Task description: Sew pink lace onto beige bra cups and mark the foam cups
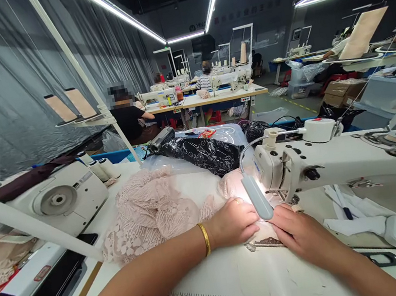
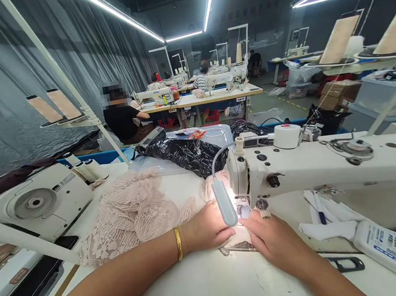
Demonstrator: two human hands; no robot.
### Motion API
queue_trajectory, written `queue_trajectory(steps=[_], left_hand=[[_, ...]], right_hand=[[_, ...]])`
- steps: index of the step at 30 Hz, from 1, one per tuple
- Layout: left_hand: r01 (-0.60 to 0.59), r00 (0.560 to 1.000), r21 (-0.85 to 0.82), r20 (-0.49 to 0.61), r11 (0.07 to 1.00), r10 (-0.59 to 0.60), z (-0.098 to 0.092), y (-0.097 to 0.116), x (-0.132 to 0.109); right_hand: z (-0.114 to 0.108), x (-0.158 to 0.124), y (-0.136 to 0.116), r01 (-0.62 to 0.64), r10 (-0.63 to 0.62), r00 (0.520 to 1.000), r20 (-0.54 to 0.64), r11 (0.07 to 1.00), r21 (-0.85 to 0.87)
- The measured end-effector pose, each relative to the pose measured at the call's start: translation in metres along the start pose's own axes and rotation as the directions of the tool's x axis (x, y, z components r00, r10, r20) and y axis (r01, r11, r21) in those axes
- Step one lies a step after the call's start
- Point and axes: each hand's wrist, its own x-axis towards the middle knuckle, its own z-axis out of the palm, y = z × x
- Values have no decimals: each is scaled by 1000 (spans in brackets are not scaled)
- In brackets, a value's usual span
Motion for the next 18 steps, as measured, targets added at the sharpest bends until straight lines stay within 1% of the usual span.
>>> queue_trajectory(steps=[4,10,14,18], left_hand=[[-25,1000,-17,-16,1000,24,-1,-6,3],[-26,999,-26,-35,999,25,-4,-4,2],[4,1000,8,-15,1000,-4,-5,-5,4],[46,999,23,-10,999,-46,-2,-10,5]], right_hand=[[3,1,3,-12,10,1000,-24,998,-54],[1,-2,4,4,-5,1000,-25,999,-42],[2,-3,2,-9,8,1000,-25,999,-53],[6,-6,1,11,-19,997,-79,995,-100]])
